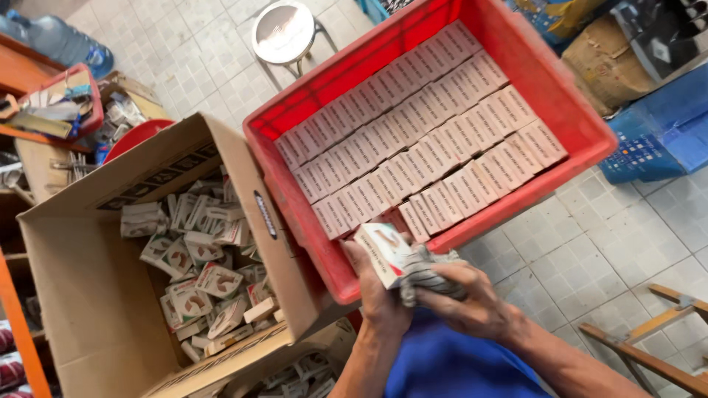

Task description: The person organizes boxes of small hardware components in a red plastic bin and a cardboard box, using a cloth to wipe down individual boxes before neatly arranging them.

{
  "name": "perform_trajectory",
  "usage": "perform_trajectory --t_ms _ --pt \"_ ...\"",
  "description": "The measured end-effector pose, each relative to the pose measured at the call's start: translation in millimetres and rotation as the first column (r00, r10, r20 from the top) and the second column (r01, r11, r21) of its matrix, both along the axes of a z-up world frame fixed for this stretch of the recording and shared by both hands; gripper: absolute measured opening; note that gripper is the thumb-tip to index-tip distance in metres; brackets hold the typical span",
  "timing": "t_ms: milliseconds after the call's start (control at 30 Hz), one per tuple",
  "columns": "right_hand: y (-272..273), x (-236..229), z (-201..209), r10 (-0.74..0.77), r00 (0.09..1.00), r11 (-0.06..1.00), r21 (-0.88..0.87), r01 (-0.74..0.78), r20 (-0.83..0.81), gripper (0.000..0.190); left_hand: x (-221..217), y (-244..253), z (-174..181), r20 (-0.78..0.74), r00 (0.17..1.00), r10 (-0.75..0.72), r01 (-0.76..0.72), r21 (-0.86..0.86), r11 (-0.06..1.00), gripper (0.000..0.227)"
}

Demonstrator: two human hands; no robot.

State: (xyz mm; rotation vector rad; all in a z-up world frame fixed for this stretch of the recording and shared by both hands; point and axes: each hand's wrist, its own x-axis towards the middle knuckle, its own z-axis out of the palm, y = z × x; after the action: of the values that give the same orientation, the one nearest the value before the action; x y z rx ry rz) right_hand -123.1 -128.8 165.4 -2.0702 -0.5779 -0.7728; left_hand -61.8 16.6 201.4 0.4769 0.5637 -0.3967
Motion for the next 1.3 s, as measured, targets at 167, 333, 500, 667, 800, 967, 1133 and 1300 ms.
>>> perform_trajectory --t_ms 167,333,500,667,800,967,1133,1300 --pt "-12 26 -51 0.184 0.949 0.974 0.176 -0.141 -0.257 0.057 27 34 -11 0.052 0.996 0.073 -0.07 -0.06 0.996 0.064" --pt "-59 83 -12 -0.363 0.931 0.924 -0.119 0.364 0.029 0.029 41 49 -11 0.196 0.974 -0.115 -0.023 0.589 0.808 0.077" --pt "-90 158 29 -0.527 0.85 0.844 -0.131 0.52 -0.022 0.06 47 50 -103 -0.104 0.949 -0.297 0.28 0.715 0.641 0.084" --pt "-107 171 -11 -0.523 0.831 0.848 -0.213 0.485 -0.189 0.063 47 28 -191 -0.29 0.885 -0.365 0.462 0.652 0.601 0.083" --pt "-115 164 -43 -0.407 0.751 0.899 -0.083 0.43 -0.519 0.057 54 2 -214 -0.357 0.881 -0.311 0.47 0.577 0.668 0.07" --pt "-125 166 -81 -0.323 0.769 0.929 -0.032 0.368 -0.552 0.05 52 -14 -219 -0.356 0.865 -0.353 0.501 0.64 0.582 0.043" --pt "-119 160 -72 -0.252 0.715 0.956 -0.055 0.287 -0.652 0.05 65 4 -200 -0.648 0.528 -0.55 0.663 0.719 -0.211 0.038" --pt "-122 162 -78 -0.239 0.751 0.967 -0.085 0.239 -0.615 0.048 66 9 -203 -0.622 0.551 -0.556 0.717 0.694 -0.066 0.053"
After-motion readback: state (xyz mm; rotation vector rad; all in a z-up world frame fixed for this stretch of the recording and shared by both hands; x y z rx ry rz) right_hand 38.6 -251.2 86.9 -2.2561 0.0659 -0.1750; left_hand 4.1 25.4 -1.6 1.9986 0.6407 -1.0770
